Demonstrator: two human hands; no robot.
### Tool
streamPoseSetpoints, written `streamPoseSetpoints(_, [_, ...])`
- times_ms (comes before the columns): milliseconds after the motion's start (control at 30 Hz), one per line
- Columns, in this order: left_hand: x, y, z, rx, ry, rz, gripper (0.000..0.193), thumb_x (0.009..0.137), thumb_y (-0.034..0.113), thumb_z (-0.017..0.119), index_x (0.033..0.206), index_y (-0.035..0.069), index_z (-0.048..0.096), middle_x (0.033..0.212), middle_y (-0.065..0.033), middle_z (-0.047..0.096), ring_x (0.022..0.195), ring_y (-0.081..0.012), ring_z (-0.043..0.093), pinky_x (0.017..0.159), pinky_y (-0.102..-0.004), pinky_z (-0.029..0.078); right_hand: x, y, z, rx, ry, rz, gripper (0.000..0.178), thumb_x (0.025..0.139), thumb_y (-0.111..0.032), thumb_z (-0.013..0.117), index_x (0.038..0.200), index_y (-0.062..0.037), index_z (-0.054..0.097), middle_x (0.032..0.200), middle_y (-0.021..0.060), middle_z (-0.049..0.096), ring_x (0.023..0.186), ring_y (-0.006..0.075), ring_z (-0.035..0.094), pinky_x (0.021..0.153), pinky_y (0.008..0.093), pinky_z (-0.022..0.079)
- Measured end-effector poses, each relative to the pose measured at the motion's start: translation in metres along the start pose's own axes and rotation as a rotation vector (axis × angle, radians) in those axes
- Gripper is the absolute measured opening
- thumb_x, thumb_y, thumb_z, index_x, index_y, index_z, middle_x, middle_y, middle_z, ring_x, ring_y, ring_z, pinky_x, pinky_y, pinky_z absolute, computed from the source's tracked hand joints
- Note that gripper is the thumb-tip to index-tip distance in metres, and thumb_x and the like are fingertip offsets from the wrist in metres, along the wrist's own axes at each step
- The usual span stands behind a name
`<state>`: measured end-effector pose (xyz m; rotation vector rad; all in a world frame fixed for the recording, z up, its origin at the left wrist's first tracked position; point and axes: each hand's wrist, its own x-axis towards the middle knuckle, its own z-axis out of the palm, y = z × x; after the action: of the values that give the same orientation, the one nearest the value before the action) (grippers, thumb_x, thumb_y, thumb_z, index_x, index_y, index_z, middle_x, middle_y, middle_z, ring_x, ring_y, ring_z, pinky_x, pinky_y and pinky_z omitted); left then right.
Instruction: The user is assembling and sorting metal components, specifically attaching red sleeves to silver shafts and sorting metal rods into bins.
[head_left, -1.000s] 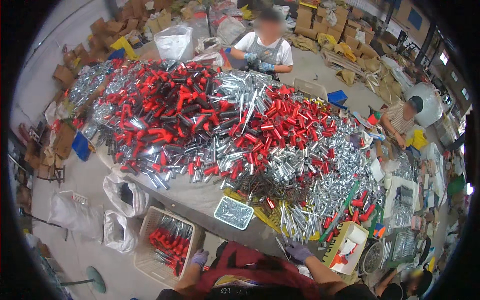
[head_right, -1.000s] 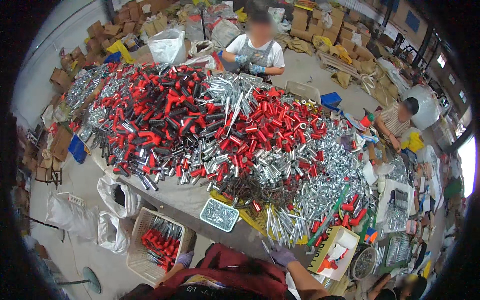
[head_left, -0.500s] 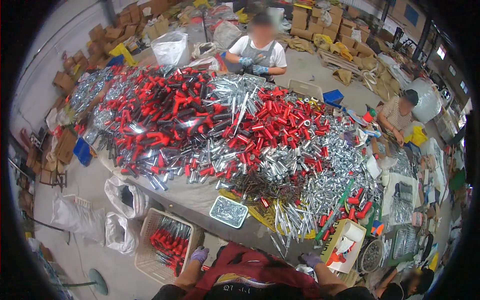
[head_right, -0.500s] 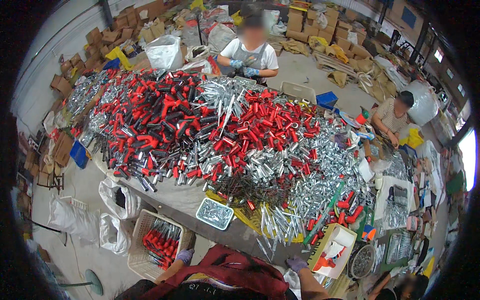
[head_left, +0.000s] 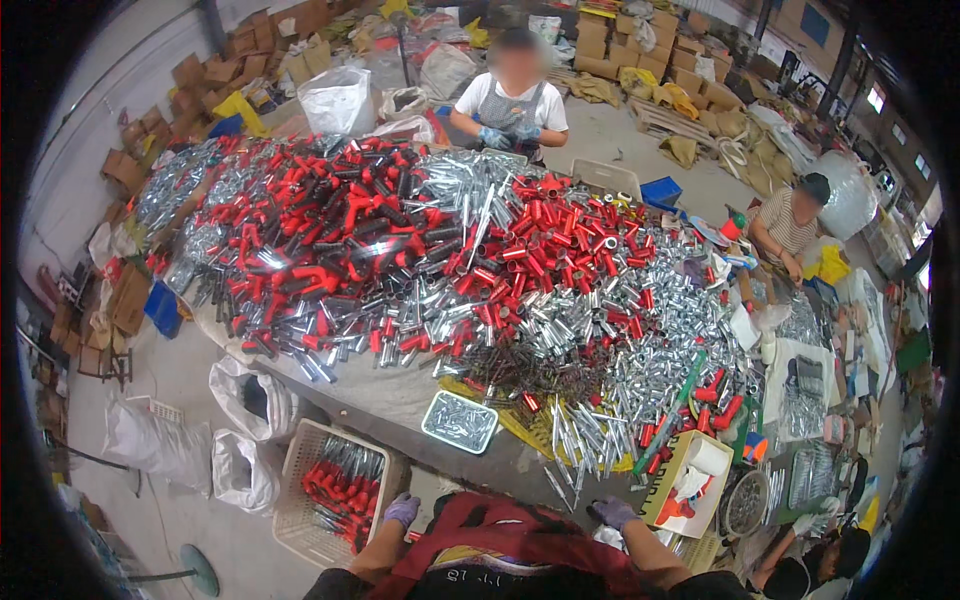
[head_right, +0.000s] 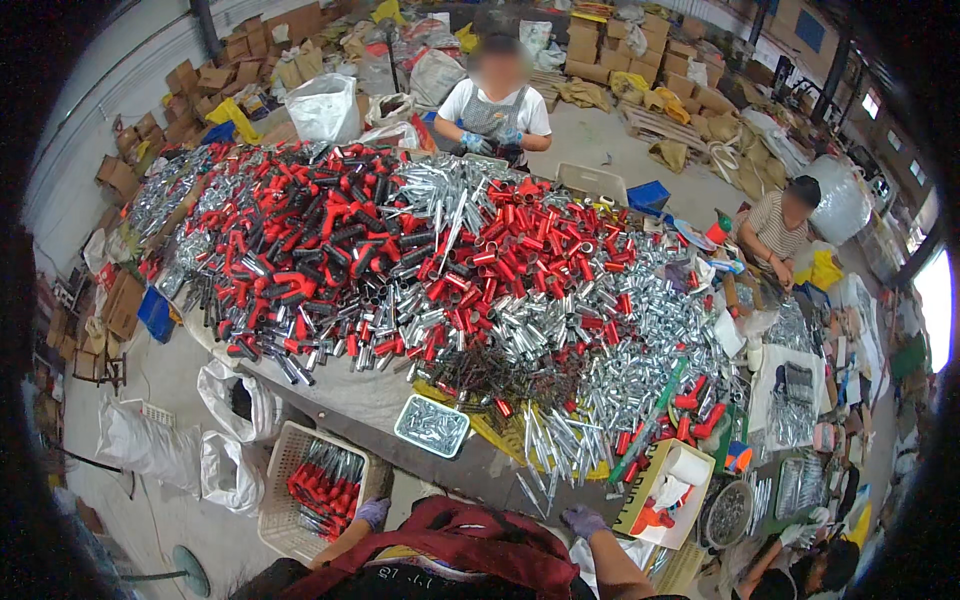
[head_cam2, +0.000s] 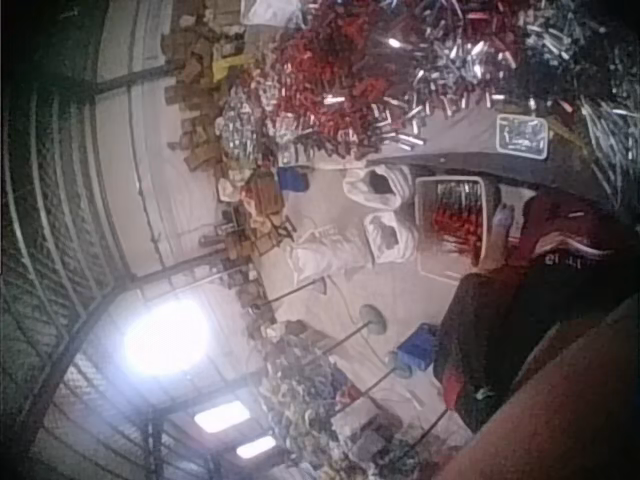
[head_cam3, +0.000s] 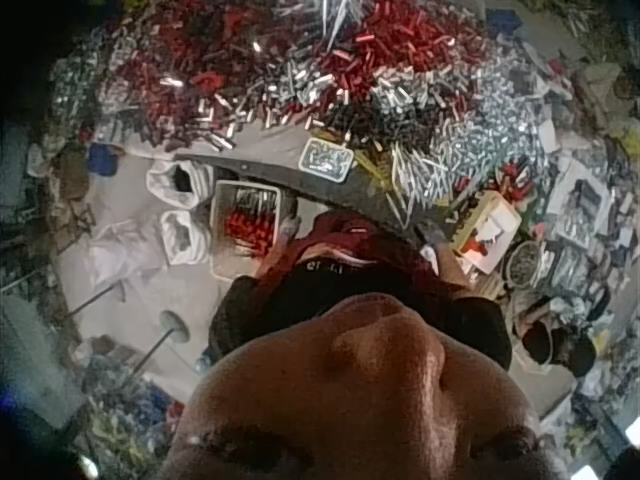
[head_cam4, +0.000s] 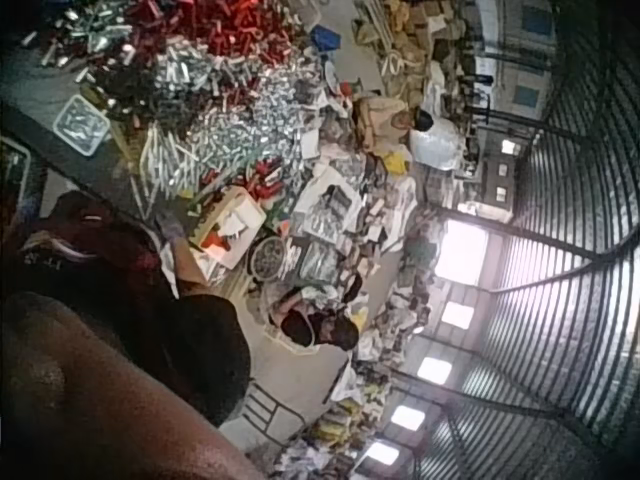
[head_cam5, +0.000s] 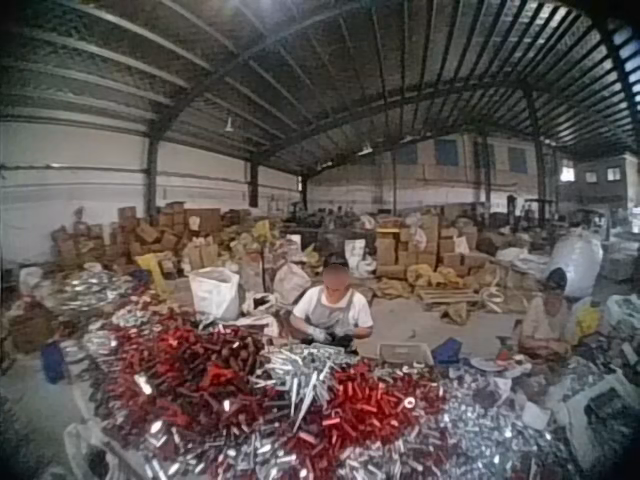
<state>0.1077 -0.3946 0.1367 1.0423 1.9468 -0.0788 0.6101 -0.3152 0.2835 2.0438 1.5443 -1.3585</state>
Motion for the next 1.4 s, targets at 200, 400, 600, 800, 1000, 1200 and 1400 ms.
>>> streamPoseSetpoints(200, [0.024,0.051,-0.043,0.203,-0.278,0.04,0.059,0.074,0.046,0.046,0.12,0.009,0.047,0.126,-0.0143,0.043,0.115,-0.029,0.042,0.096,-0.0343,0.032,0.005,0.052,0.037,-0.107,0.128,0.015,0.056,0.08,-0.046,0.042,0.121,-0.0079,0.043,0.118,0.0193,0.048,0.1,0.0339,0.052,0.086,0.0404,0.041])
streamPoseSetpoints(400, [0.098,0.199,-0.021,0.71,-0.59,0.532,0.055,0.075,0.041,0.048,0.121,0.01,0.045,0.124,-0.014,0.044,0.111,-0.0287,0.044,0.092,-0.0354,0.035,-0.005,0.056,0.06,-0.044,0.546,-0.234,0.026,0.076,-0.027,0.05,0.095,-0.0101,0.055,0.088,0.0104,0.057,0.075,0.0234,0.055,0.059,0.0373,0.045])
streamPoseSetpoints(600, [0.101,0.294,0.025,0.83,-0.753,0.828,0.053,0.075,0.036,0.051,0.121,0.012,0.043,0.122,-0.0138,0.044,0.106,-0.0284,0.046,0.087,-0.0365,0.038,-0.049,0.114,0.13,-0.223,0.342,-0.152,0.032,0.074,-0.03,0.049,0.099,-0.0106,0.055,0.097,0.0122,0.057,0.086,0.0278,0.056,0.073,0.0381,0.046])
streamPoseSetpoints(800, [0.109,0.289,0.043,0.699,-0.811,0.919,0.051,0.076,0.032,0.053,0.122,0.013,0.041,0.12,-0.0135,0.045,0.101,-0.0281,0.048,0.082,-0.0375,0.041,-0.085,0.128,0.208,0.496,0.275,0.479,0.036,0.077,-0.033,0.045,0.099,-0.0087,0.059,0.104,0.018,0.056,0.097,0.0317,0.054,0.085,0.0408,0.04])
streamPoseSetpoints(1000, [0.127,0.179,-0.043,0.973,-0.349,1.346,0.048,0.075,0.027,0.054,0.118,0.011,0.042,0.113,-0.0191,0.049,0.097,-0.034,0.051,0.079,-0.0407,0.043,-0.103,0.1,0.19,0.686,0.106,0.536,0.044,0.074,-0.038,0.047,0.104,-0.0069,0.057,0.107,0.0177,0.056,0.097,0.0324,0.054,0.085,0.0412,0.04])
streamPoseSetpoints(1200, [0.074,0.178,-0.074,1.251,-0.517,1.172,0.048,0.075,0.028,0.054,0.118,0.011,0.042,0.112,-0.0203,0.05,0.097,-0.035,0.05,0.08,-0.0409,0.043,-0.066,0.152,0.23,0.532,0.284,0.74,0.048,0.078,-0.044,0.045,0.109,-0.0089,0.054,0.108,0.0148,0.056,0.1,0.0289,0.054,0.083,0.0375,0.042])
streamPoseSetpoints(1400, [0.064,0.173,-0.065,1.357,-0.598,1.012,0.048,0.075,0.029,0.053,0.118,0.011,0.041,0.11,-0.0217,0.05,0.097,-0.0361,0.05,0.081,-0.0412,0.042,-0.179,0.313,0.265,0.804,0.424,1.115,0.072,0.072,-0.044,0.052,0.133,-0.0185,0.023,0.13,0.0102,0.039,0.117,0.0272,0.04,0.097,0.0391,0.032])
